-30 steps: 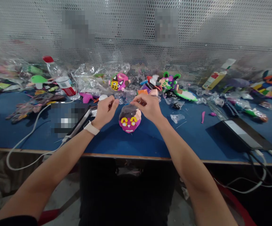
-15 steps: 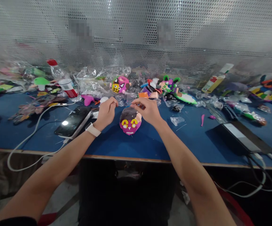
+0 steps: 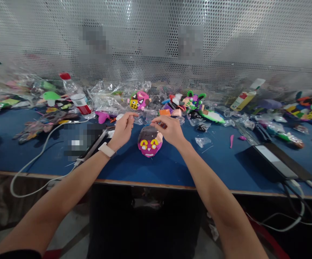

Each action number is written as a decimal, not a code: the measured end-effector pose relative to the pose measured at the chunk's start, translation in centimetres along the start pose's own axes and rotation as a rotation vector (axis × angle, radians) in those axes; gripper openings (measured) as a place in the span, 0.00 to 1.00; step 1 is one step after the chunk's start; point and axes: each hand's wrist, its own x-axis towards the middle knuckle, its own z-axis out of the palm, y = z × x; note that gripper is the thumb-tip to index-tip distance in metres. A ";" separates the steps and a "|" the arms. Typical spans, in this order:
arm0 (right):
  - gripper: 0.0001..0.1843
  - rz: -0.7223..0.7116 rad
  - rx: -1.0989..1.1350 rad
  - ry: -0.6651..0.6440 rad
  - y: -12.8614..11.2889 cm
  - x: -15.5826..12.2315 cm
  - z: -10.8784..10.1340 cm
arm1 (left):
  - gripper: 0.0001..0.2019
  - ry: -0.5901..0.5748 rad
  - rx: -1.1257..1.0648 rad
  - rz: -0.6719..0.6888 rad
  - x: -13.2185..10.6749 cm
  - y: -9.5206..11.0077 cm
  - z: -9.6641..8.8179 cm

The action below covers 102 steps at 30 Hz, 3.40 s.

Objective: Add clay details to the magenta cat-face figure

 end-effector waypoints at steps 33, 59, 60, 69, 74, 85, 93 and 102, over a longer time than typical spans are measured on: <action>0.03 -0.041 -0.020 0.066 -0.8 0.0 -0.1 | 0.09 -0.072 0.101 0.011 -0.2 0.9 -0.6; 0.08 0.053 0.033 -0.003 -1.3 0.0 -0.3 | 0.11 -0.185 0.179 0.036 -0.3 0.9 -0.6; 0.08 0.051 0.039 -0.004 -1.3 0.0 -0.4 | 0.11 -0.190 0.174 0.036 -0.3 1.0 -0.6; 0.08 -0.019 -0.011 0.037 -0.8 -0.1 -0.3 | 0.11 -0.214 0.169 0.024 -0.3 1.2 -0.7; 0.09 -0.003 -0.009 0.017 -0.6 -0.3 -0.1 | 0.11 -0.207 0.170 0.024 -0.4 1.0 -0.6; 0.04 -0.014 -0.061 0.025 -7.1 -3.7 -1.5 | 0.12 -0.240 0.177 0.007 -0.7 0.8 0.1; 0.02 0.246 -0.183 0.024 -9.5 -9.3 0.4 | 0.12 -0.244 0.159 0.021 -0.8 1.0 0.1; 0.05 0.268 -0.235 0.013 -9.4 -9.8 1.2 | 0.11 -0.222 0.166 0.036 -0.7 0.8 -0.1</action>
